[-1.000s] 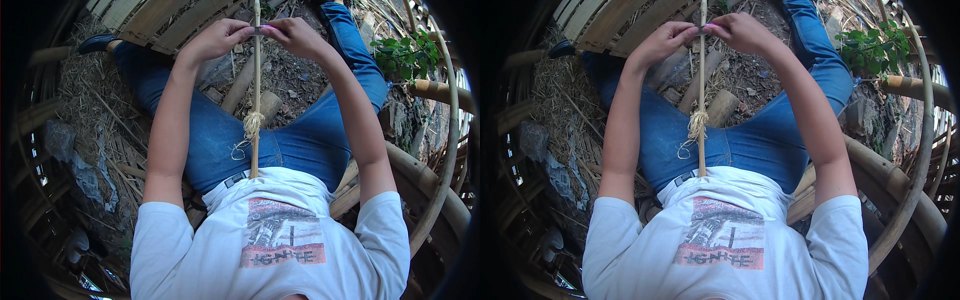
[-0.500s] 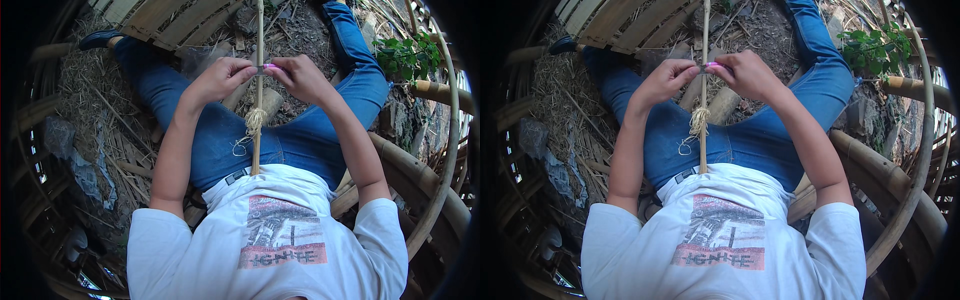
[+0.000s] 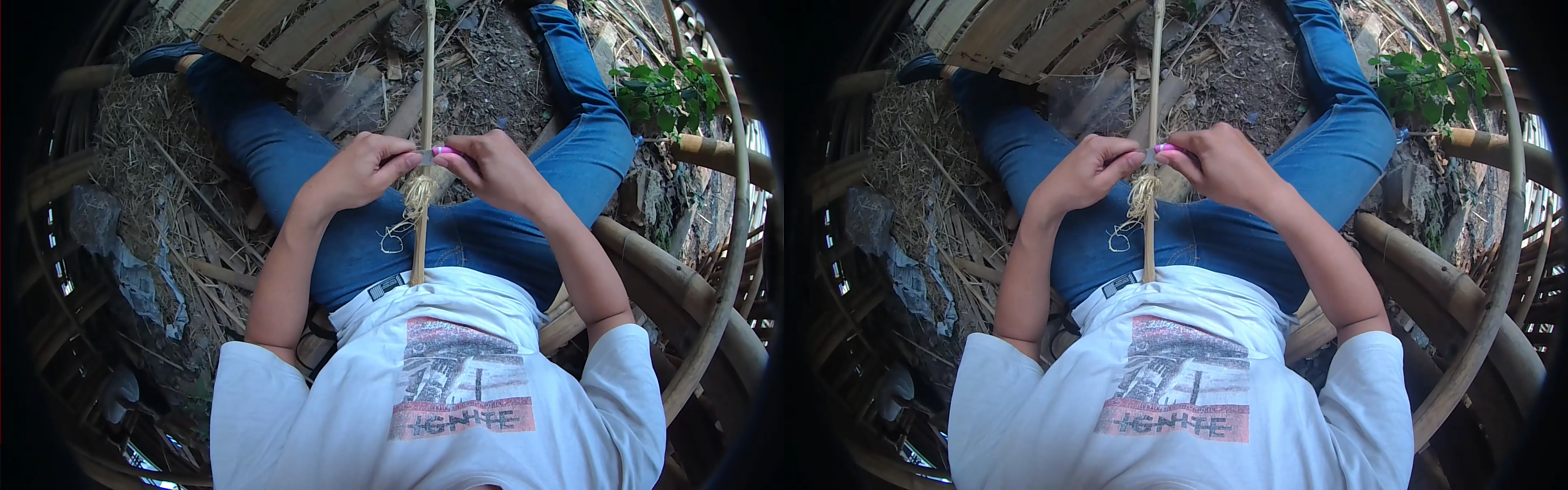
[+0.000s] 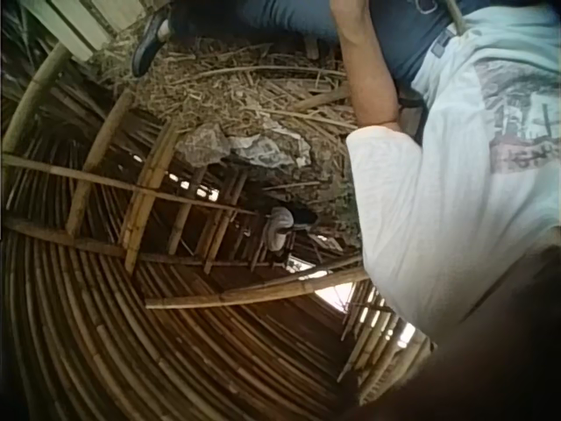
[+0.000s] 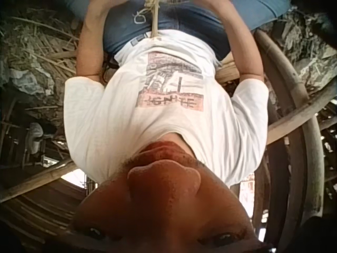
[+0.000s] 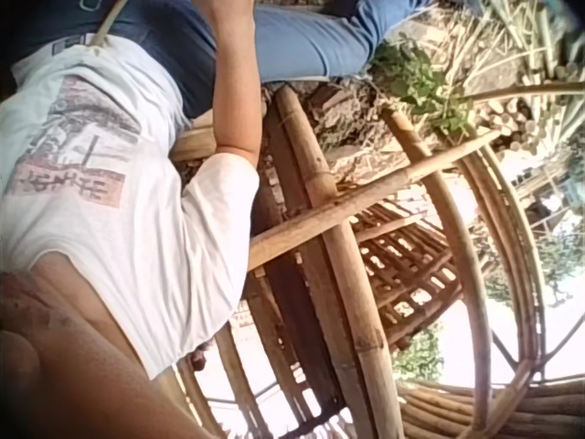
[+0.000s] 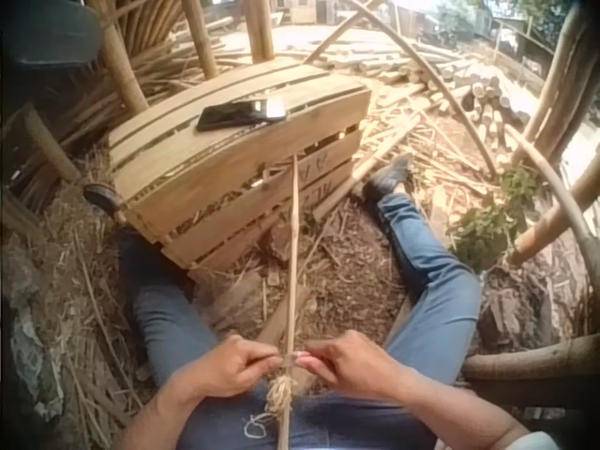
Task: The person uses a small pink tool to scrape a thin bamboo stick held between their legs, working on the section near a bundle of fiber.
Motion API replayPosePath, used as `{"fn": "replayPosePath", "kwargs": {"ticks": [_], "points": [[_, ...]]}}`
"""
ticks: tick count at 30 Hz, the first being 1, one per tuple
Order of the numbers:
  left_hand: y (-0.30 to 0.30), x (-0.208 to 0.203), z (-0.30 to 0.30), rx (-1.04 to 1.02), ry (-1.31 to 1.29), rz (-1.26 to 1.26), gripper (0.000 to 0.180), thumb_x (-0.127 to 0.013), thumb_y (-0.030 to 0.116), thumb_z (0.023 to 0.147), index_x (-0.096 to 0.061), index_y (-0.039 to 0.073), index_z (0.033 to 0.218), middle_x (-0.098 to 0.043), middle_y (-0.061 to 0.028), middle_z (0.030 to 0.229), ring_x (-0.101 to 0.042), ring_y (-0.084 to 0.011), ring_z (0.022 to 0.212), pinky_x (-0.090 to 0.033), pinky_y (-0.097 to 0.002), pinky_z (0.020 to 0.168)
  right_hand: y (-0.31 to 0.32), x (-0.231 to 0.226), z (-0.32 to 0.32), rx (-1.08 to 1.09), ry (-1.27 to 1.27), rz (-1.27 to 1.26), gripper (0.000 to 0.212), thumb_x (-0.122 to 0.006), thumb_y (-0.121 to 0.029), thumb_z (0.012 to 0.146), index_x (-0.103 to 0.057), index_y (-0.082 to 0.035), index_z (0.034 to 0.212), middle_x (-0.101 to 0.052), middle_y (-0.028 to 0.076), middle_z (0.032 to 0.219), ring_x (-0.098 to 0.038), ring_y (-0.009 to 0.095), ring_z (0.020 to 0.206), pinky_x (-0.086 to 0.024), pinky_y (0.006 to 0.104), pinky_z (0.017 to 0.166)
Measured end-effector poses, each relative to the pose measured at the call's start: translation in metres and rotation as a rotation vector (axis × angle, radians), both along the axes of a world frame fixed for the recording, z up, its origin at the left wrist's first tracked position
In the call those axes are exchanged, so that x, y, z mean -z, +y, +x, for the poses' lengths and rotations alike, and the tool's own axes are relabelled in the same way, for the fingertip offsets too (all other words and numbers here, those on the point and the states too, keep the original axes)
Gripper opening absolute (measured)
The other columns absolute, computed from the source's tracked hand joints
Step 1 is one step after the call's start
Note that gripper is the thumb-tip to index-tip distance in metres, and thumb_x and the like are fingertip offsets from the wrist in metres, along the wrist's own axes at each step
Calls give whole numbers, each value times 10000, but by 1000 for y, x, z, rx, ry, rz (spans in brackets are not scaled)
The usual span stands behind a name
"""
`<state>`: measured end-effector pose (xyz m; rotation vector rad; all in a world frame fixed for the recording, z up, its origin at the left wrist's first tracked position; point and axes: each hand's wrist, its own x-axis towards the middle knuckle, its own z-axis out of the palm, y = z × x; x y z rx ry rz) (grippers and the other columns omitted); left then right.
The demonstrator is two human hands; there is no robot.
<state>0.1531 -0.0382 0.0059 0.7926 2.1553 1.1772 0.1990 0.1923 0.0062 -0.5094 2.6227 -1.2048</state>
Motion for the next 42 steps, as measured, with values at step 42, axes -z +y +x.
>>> {"fn": "replayPosePath", "kwargs": {"ticks": [42], "points": [[35,15,-99,-84,107,89,363,-593,334,1005,-684,-6,921,-483,60,663,-402,-45,629,-338,-264,547,32,18,-94,87,189,14,301,-589,-341,970,-732,-91,1057,-656,166,717,-640,327,636,-502,415,632]]}}
